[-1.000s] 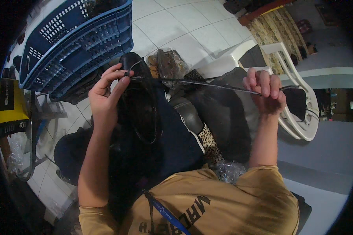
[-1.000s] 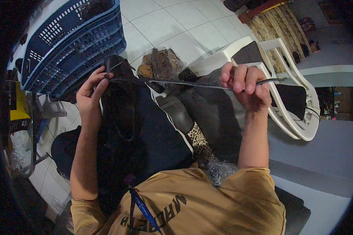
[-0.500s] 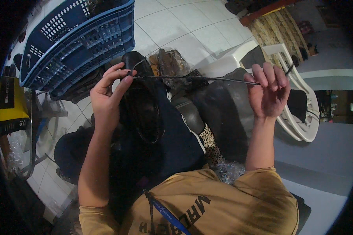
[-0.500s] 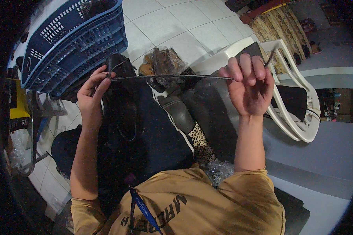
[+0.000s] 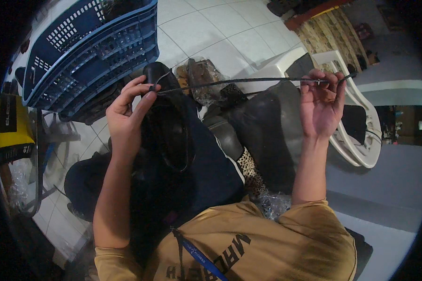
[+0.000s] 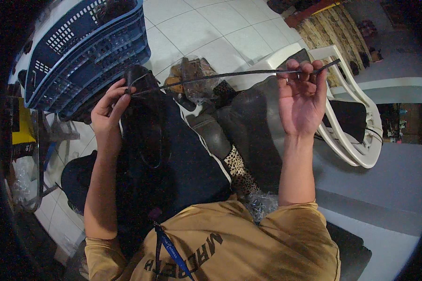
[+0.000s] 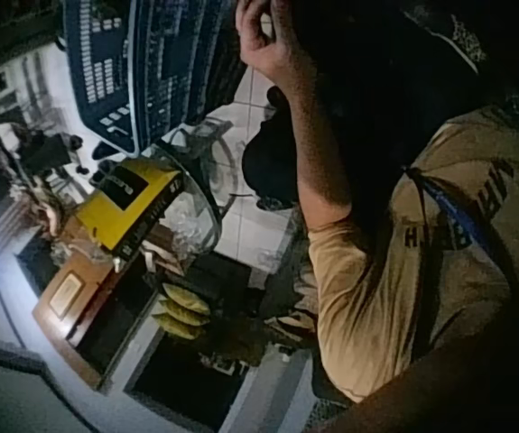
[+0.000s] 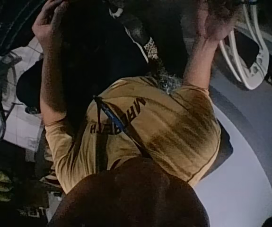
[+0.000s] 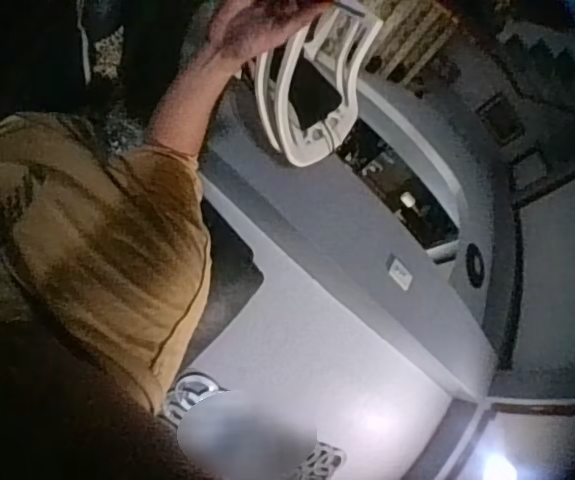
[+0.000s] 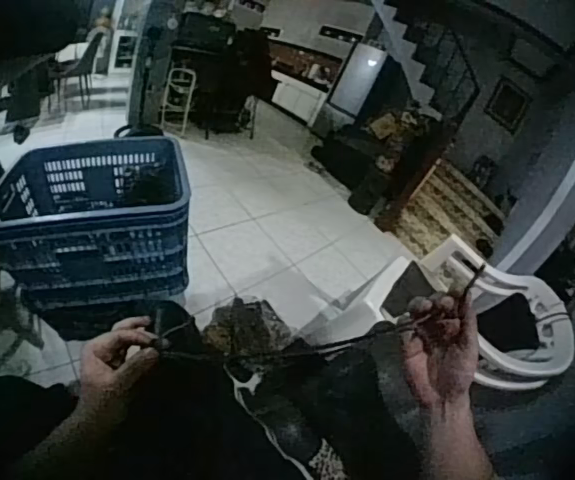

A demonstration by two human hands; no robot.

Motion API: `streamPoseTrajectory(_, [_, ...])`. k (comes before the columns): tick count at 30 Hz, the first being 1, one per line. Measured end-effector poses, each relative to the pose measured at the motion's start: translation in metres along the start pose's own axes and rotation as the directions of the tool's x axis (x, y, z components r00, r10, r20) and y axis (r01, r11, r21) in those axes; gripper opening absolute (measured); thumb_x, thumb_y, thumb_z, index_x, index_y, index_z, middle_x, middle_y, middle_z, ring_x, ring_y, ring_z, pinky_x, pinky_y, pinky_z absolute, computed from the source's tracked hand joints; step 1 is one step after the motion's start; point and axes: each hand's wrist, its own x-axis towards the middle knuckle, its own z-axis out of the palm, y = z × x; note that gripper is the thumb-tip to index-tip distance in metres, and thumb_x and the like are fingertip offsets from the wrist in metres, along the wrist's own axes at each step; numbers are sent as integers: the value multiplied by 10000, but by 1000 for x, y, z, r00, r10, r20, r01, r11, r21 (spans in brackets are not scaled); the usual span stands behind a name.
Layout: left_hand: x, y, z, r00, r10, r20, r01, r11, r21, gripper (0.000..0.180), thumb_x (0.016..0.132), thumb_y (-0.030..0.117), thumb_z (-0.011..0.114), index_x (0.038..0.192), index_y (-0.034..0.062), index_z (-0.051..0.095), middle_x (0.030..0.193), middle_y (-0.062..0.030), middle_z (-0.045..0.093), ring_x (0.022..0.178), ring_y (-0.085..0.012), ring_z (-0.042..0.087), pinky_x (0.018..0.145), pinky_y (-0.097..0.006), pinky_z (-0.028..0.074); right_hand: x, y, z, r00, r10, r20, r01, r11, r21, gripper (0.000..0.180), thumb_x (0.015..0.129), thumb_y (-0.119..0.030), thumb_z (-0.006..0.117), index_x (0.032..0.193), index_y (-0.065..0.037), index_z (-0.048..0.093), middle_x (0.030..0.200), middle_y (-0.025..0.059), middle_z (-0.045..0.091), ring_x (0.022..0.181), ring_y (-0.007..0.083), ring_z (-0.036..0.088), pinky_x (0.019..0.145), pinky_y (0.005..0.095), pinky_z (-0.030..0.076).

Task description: Insert a shoelace into the eyelets of a leather dress shoe.

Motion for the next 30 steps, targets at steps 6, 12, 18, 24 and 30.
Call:
streamPoseTrajectory(6, [0, 3, 4, 1000, -13, -19, 13, 999, -31, 173, 995, 106, 749, 1115, -10, 793, 1210, -107, 779, 1440, -278, 528, 1202, -432, 371, 2, 0, 2, 999, -24, -21, 25, 998, 50, 265, 1131, -300, 573, 1286, -118, 687, 1157, 28, 685, 1236, 258, 566, 1078, 436, 486])
streamPoseTrajectory(12, [0, 5, 5, 999, -38, -30, 36, 997, -71, 150, 982, 85, 768, 1103, -1, 792, 1152, -83, 801, 1428, -271, 524, 1211, -442, 342, 6, 4, 11, 998, -51, -36, 53, 997, 47, 212, 1123, -286, 584, 1203, -125, 698, 1001, -5, 625, 1100, 208, 537, 985, 384, 443])
streamPoseTrajectory(18, [0, 2, 2, 999, -25, -21, 24, 997, -71, 156, 981, 88, 772, 1107, 0, 794, 1158, -85, 802, 1427, -271, 527, 1209, -443, 346, 6, 6, 21, 999, -39, -2, 39, 996, 84, 187, 1127, -292, 583, 1078, -136, 673, 865, -36, 509, 984, 167, 486, 945, 342, 393])
streamPoseTrajectory(24, [-4, 6, 1, 997, -14, -74, 12, 1000, -22, 165, 966, 122, 803, 1091, 15, 813, 1155, -89, 802, 1405, -266, 556, 1185, -427, 387, 7, 11, 19, 999, -19, -51, 20, 1000, 16, 215, 1135, -302, 569, 1061, -126, 669, 823, -36, 456, 879, 146, 454, 901, 337, 415])
streamPoseTrajectory(30, [4, -4, 13, 986, 158, -43, -157, 987, 36, 195, 908, 192, 870, 1040, 52, 837, 1096, -69, 821, 1321, -254, 649, 1121, -399, 463, -4, 28, 51, 989, 50, -141, -108, 892, -438, 216, 1116, -249, 562, 1212, -66, 624, 864, -40, 491, 656, 68, 360, 560, 239, 299])
